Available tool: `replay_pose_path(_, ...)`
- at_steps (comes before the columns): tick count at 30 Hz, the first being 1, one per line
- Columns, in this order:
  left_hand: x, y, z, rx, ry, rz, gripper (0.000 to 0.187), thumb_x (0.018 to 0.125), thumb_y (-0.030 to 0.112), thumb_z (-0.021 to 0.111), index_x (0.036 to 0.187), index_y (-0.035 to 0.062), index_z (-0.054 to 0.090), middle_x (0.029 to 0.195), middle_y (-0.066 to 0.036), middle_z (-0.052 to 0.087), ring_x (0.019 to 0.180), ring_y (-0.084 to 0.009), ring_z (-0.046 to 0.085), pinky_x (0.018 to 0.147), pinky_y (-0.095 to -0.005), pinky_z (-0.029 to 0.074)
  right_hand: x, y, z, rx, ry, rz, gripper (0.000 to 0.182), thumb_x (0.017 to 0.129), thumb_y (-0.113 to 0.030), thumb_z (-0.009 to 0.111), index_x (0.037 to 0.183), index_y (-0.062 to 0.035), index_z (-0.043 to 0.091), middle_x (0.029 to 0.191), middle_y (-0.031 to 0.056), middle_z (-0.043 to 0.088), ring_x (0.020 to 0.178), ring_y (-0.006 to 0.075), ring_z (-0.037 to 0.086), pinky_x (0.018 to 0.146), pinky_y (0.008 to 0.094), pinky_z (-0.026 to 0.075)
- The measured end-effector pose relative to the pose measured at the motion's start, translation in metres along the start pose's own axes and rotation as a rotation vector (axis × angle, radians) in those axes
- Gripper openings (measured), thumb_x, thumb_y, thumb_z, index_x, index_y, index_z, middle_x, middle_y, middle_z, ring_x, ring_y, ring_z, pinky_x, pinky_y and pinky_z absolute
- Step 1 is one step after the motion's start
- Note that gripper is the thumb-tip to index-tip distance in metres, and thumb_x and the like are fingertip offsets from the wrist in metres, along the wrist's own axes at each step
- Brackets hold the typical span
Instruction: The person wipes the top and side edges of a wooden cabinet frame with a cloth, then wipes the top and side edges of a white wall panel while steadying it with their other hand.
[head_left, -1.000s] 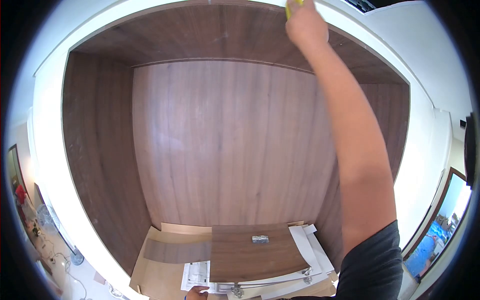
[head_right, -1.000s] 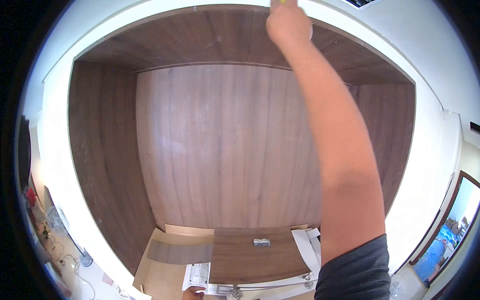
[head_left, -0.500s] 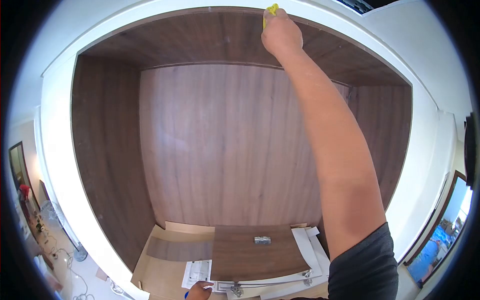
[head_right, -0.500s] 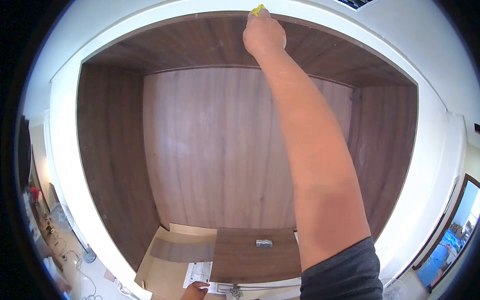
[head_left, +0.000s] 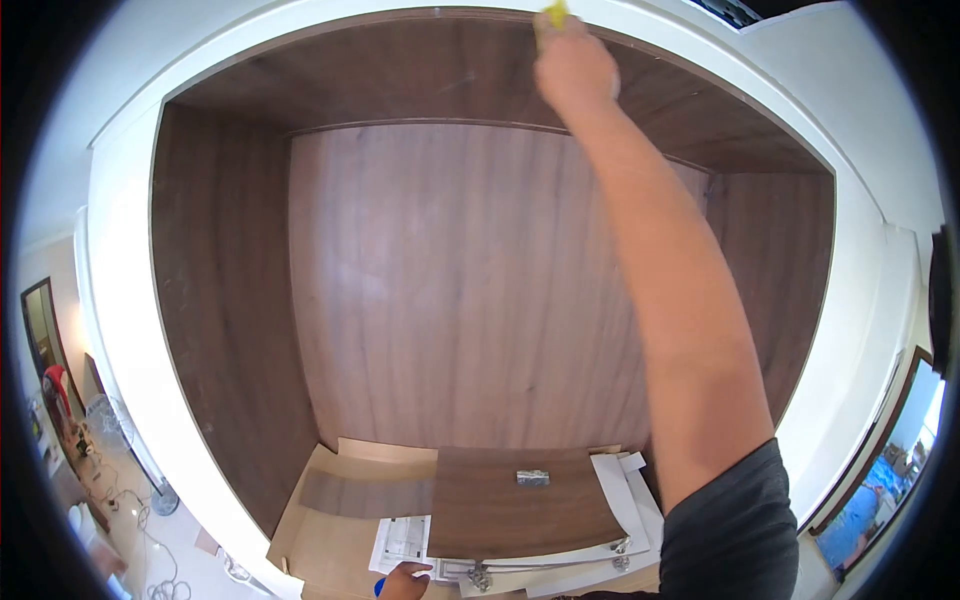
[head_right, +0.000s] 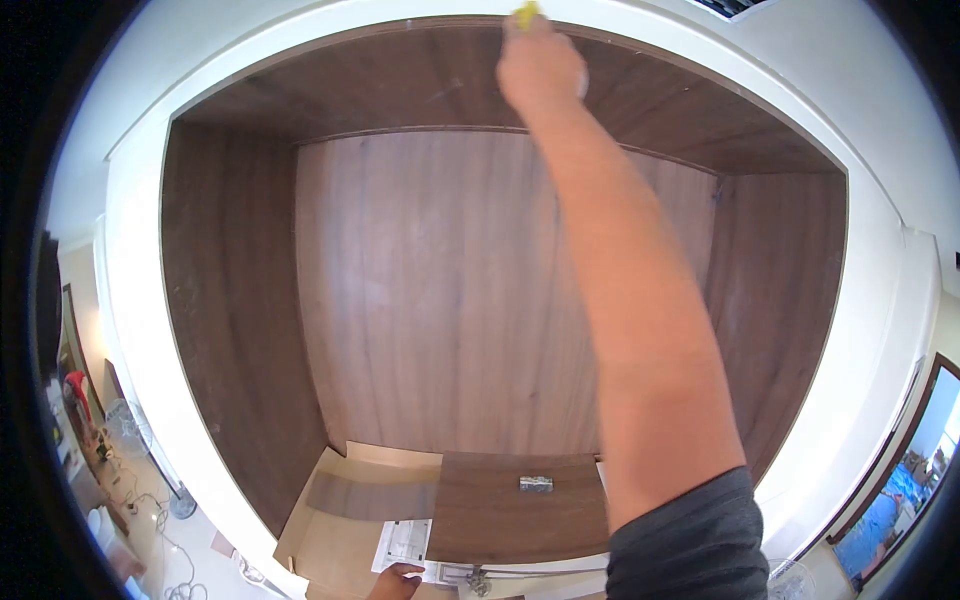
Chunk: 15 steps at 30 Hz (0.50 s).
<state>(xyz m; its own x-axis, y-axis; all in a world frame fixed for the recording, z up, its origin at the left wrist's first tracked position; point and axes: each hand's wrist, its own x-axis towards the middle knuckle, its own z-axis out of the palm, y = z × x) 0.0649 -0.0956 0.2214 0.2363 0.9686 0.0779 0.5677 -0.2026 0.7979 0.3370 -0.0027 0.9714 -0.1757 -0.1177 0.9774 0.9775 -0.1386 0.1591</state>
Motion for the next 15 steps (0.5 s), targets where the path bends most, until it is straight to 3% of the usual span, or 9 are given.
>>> replay_pose_path(2,0.003,0.0,0.0,-0.036,-0.001,-0.077,0.027,0.085,0.018,0.063,0.11,0.0135,0.072,0.118,-0.018,0.065,0.11,-0.0345,0.062,0.097,-0.039,0.05,-0.006,0.015,-0.005,0.008,0.02,0.034,0.045,0.09,-0.015,0.052,0.135,-0.0125,0.055,0.119,0.017,0.057,0.098,0.0334,0.066,0.081,0.045,0.056)
replay_pose_path(3,0.004,-0.02,0.006,-0.055,0.026,0.02,0.026,0.085,0.017,0.064,0.11,0.0133,0.073,0.119,-0.019,0.065,0.111,-0.0342,0.062,0.097,-0.0391,0.05,-0.003,0.009,-0.001,0.008,-0.021,0.063,0.042,0.096,-0.017,0.047,0.136,-0.0073,0.054,0.127,0.0158,0.055,0.102,0.0323,0.064,0.081,0.0459,0.056)
replay_pose_path(7,0.0,-0.033,-0.001,-0.043,0.113,0.031,0.026,0.085,0.017,0.064,0.109,0.0129,0.073,0.114,-0.019,0.067,0.107,-0.0351,0.064,0.094,-0.04,0.051,0.009,-0.053,0.016,0.067,0.044,0.016,0.047,0.088,-0.016,0.058,0.135,-0.0113,0.054,0.125,0.0192,0.057,0.102,0.0347,0.065,0.084,0.0472,0.055)
replay_pose_path(10,-0.001,-0.044,0.006,-0.087,0.182,-0.007,0.026,0.084,0.017,0.065,0.108,0.0119,0.073,0.11,-0.018,0.069,0.102,-0.0362,0.065,0.092,-0.0407,0.052,0.023,-0.109,0.021,0.254,-0.025,0.036,0.04,0.095,-0.017,0.047,0.133,-0.0056,0.055,0.126,0.0146,0.058,0.103,0.0319,0.064,0.085,0.0453,0.056)
replay_pose_path(13,-0.005,-0.034,0.004,-0.085,0.14,-0.134,0.026,0.085,0.02,0.064,0.108,0.0112,0.073,0.108,-0.018,0.07,0.1,-0.0366,0.066,0.091,-0.0416,0.053,0.031,-0.158,-0.006,0.542,-0.142,0.277,0.037,0.101,-0.022,0.039,0.126,0.0001,0.056,0.114,0.026,0.064,0.098,0.0408,0.066,0.087,0.047,0.054)
replay_pose_path(15,-0.014,-0.021,0.005,0.029,0.095,-0.161,0.026,0.086,0.022,0.064,0.107,0.011,0.073,0.108,-0.017,0.071,0.1,-0.0362,0.066,0.09,-0.0422,0.053,0.034,-0.157,0.009,0.391,-0.052,0.096,0.037,0.101,-0.02,0.038,0.127,0.0003,0.054,0.114,0.0254,0.064,0.099,0.04,0.066,0.087,0.0471,0.054)
